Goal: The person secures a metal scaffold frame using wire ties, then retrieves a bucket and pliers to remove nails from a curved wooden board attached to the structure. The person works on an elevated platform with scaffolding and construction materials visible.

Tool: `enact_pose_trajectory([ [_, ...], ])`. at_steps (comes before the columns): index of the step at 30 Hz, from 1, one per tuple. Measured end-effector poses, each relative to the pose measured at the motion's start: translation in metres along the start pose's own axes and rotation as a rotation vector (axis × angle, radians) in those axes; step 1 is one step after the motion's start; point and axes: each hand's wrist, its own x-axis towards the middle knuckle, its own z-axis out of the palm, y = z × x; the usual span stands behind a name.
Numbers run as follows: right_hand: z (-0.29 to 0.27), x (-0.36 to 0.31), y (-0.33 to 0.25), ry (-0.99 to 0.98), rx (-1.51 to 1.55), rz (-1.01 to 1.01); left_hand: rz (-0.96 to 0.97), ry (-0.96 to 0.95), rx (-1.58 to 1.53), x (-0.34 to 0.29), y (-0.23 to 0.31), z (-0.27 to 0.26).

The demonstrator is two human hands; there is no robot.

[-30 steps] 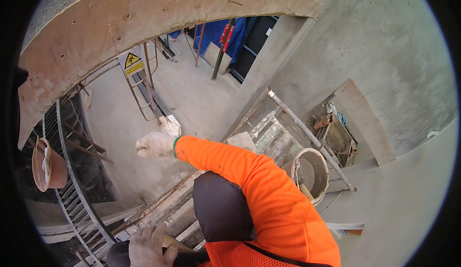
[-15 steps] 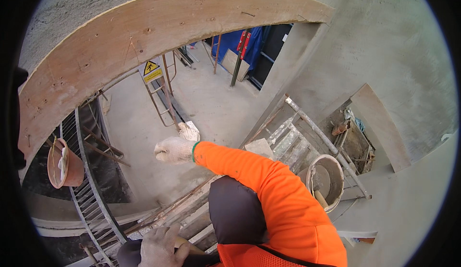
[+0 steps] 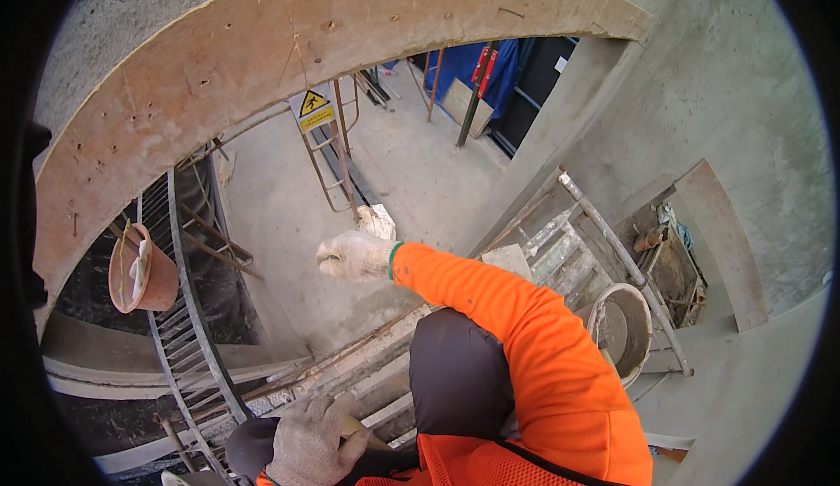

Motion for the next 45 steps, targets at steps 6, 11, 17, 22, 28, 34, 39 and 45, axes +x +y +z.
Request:
enact_pose_trajectory([
  [6, -0.011, -0.004, -0.016, -0.034, 0.027, 0.021, 0.001, 0.01, 0.004, -0.003, -0.001, 0.002],
  [11, -0.015, -0.004, -0.021, -0.044, -0.011, 0.008, -0.008, 0.013, -0.006, -0.001, -0.001, 0.001],
  [17, -0.018, -0.004, -0.025, -0.112, 0.096, 0.082, 0.025, -0.065, 0.045, 0.006, 0.001, -0.01],
  [22, -0.015, -0.003, -0.028, -0.119, 0.17, 0.206, 0.026, -0.012, 0.038, 0.002, -0.003, -0.011],
  [28, -0.01, 0.001, -0.022, -0.097, 0.217, 0.22, -0.038, 0.011, -0.013, -0.011, -0.011, 0.008],
  [34, -0.009, 0.0, -0.017, -0.081, 0.179, 0.134, -0.067, 0.012, -0.025, -0.018, -0.01, 0.015],
  [39, -0.005, 0.003, -0.011, -0.091, 0.197, 0.156, -0.092, 0.033, -0.02, -0.022, -0.01, 0.018],
  [45, 0.0, 0.004, -0.008, -0.091, 0.205, 0.202, -0.047, 0.14, -0.039, -0.028, -0.01, 0.02],
])
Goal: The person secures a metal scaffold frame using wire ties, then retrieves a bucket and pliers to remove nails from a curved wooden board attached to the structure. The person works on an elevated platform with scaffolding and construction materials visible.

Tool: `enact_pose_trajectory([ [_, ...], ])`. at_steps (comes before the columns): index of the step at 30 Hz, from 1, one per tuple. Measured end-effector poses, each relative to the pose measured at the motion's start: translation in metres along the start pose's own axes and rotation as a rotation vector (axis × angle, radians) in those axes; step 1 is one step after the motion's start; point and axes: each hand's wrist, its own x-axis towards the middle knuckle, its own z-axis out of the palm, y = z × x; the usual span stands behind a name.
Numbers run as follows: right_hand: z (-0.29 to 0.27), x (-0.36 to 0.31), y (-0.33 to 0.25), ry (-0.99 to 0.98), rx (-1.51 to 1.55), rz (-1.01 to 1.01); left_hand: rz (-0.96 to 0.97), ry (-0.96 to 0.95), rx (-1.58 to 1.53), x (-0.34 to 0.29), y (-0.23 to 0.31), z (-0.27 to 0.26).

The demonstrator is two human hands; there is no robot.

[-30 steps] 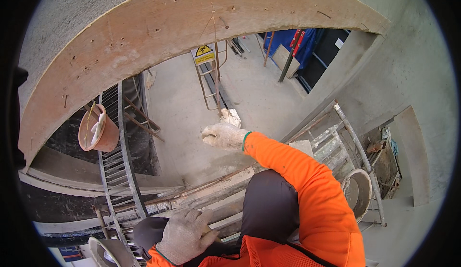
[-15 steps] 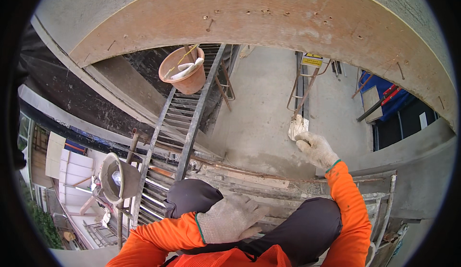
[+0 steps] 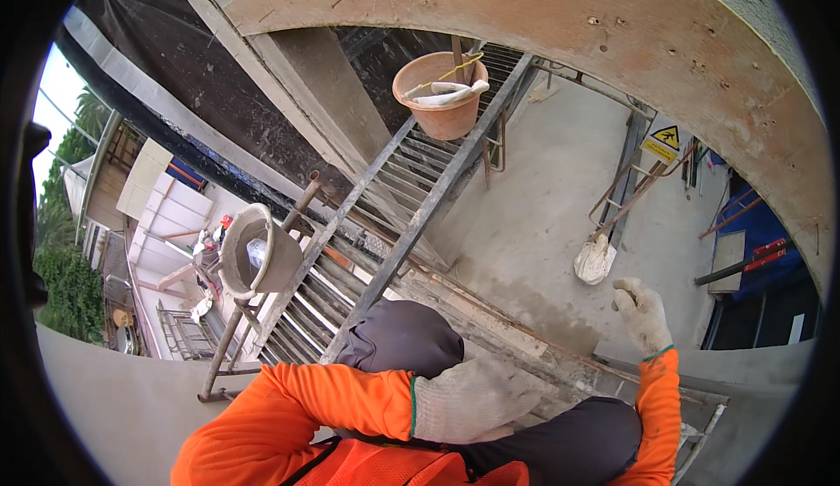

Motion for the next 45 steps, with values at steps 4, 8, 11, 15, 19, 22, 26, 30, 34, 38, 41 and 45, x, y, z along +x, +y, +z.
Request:
enact_pose_trajectory([
  [4, 0.0, -0.002, -0.002, -0.011, 0.05, -0.001, -0.022, -0.033, 0.011, 0.0, 0.0, 0.004],
  [8, 0.001, -0.003, 0.0, -0.024, 0.042, -0.019, -0.016, 0.049, 0.012, -0.002, 0.002, 0.008],
  [11, 0.005, -0.002, 0.003, -0.037, 0.026, -0.025, 0.003, 0.012, 0.047, -0.004, 0.01, 0.004],
  [15, 0.012, -0.001, 0.005, -0.044, 0.055, -0.06, -0.127, 0.009, 0.091, -0.008, 0.023, -0.009],
  [19, 0.017, -0.001, -0.002, -0.021, 0.073, -0.034, 0.011, 0.098, 0.043, -0.007, 0.017, -0.016],
  [22, 0.018, -0.002, -0.007, -0.011, 0.071, -0.034, 0.038, 0.213, 0.083, -0.003, 0.014, -0.014],
  [26, 0.016, -0.002, -0.002, -0.016, 0.035, -0.056, -0.025, 0.167, 0.06, -0.001, 0.018, -0.01],
  [30, 0.019, 0.002, 0.014, 0.004, 0.032, -0.077, -0.018, 0.205, 0.107, 0.001, 0.019, -0.004],
  [34, 0.026, 0.004, 0.017, 0.026, -0.037, -0.09, -0.046, 0.097, 0.125, 0.0, 0.021, 0.0],
  [38, 0.029, -0.004, 0.001, 0.049, 0.006, -0.015, -0.044, 0.077, 0.103, 0.002, 0.023, 0.004],
  [41, 0.022, -0.004, -0.011, -0.038, -0.035, -0.053, -0.064, 0.089, 0.104, 0.001, 0.025, 0.002],
  [45, 0.02, -0.004, -0.016, -0.004, 0.098, -0.021, -0.055, 0.097, 0.107, 0.001, 0.024, 0.005],
])
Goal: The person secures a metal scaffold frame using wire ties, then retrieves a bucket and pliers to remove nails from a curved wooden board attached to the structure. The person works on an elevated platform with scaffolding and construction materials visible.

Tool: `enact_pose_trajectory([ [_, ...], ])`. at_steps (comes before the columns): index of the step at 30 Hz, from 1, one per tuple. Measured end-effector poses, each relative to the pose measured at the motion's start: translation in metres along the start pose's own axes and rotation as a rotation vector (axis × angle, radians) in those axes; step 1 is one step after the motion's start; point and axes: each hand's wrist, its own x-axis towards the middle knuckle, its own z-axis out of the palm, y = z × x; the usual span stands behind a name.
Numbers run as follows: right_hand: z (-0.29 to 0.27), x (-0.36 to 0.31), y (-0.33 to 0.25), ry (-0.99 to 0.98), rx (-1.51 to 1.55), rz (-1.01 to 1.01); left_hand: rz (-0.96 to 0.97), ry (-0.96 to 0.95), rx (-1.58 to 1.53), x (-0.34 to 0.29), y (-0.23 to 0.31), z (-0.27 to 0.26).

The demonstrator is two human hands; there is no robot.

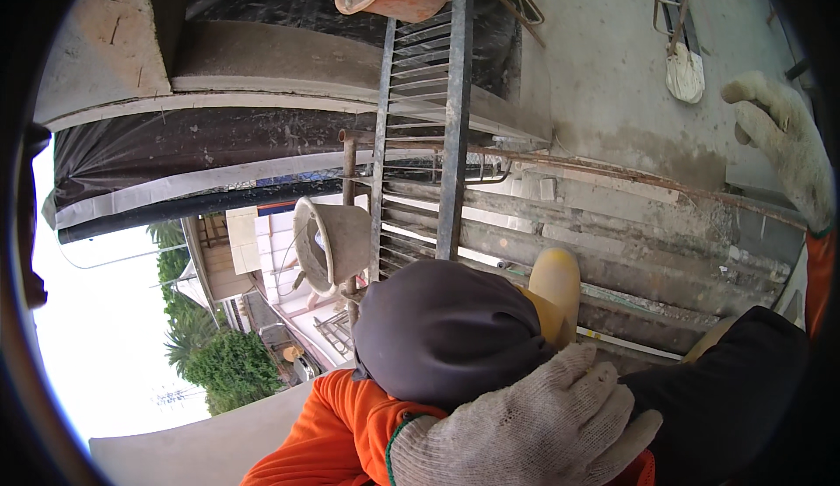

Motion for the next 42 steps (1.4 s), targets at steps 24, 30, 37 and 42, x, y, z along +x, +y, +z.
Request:
enact_pose_trajectory([
  [24, -0.004, 0.004, 0.04, -0.014, -0.007, -0.033, 0.055, 0.094, 0.05, 0.002, -0.009, -0.007],
  [30, -0.006, 0.003, 0.033, -0.023, -0.002, 0.003, 0.026, 0.02, 0.048, -0.002, -0.009, -0.018],
  [37, -0.008, 0.006, 0.033, -0.043, 0.013, 0.043, -0.003, -0.079, 0.087, -0.002, -0.011, -0.012],
  [42, -0.008, 0.01, 0.041, -0.029, -0.024, 0.092, 0.038, -0.099, 0.141, -0.002, -0.017, -0.004],
])
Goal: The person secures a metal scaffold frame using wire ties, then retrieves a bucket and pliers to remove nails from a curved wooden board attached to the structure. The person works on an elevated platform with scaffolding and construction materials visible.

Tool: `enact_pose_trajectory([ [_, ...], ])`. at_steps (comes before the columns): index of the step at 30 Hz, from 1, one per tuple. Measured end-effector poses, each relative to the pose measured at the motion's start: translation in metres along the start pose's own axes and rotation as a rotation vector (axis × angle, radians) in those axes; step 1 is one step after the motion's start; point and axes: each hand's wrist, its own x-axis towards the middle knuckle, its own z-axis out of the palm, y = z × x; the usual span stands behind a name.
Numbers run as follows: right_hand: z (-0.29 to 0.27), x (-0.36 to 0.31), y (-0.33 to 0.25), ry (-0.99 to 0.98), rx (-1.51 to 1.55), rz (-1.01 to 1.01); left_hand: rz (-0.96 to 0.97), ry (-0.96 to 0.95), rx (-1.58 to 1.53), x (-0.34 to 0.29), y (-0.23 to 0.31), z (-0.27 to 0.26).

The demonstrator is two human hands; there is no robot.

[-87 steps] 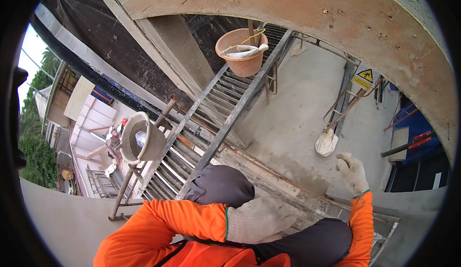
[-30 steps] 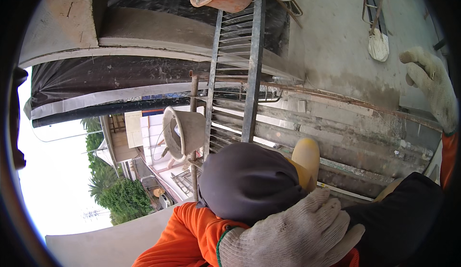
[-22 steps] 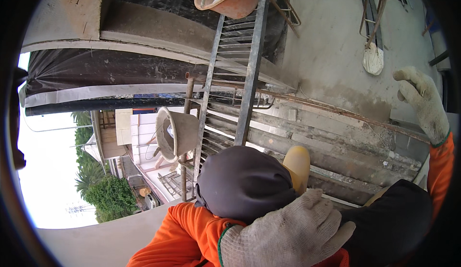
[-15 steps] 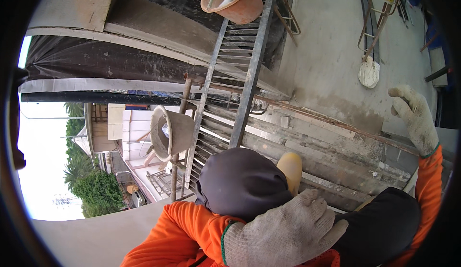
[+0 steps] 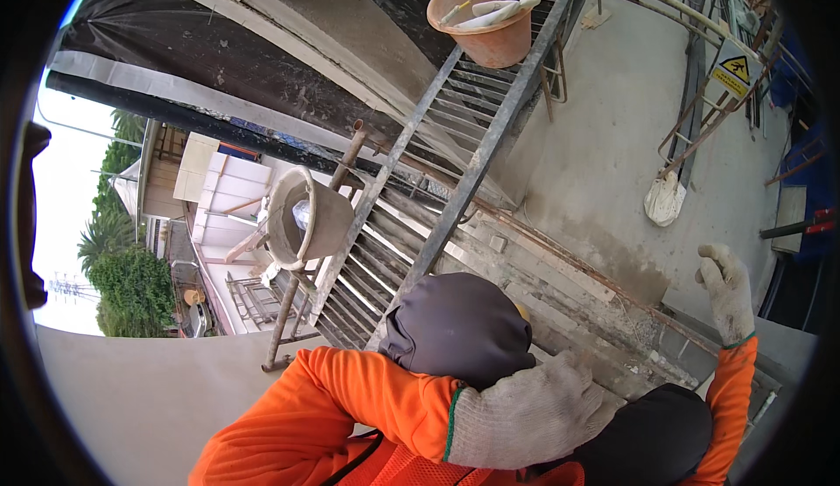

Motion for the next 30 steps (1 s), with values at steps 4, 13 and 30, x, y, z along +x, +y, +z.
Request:
enact_pose_trajectory([
  [4, 0.001, 0.005, 0.009, -0.02, -0.019, -0.02, -0.09, 0.011, -0.135, 0.006, 0.001, 0.018],
  [13, 0.001, 0.017, 0.024, -0.041, -0.027, -0.011, -0.092, -0.038, -0.21, 0.016, -0.012, 0.022],
  [30, -0.002, 0.022, 0.038, -0.023, -0.105, -0.087, -0.107, -0.004, -0.233, 0.018, -0.013, 0.031],
])
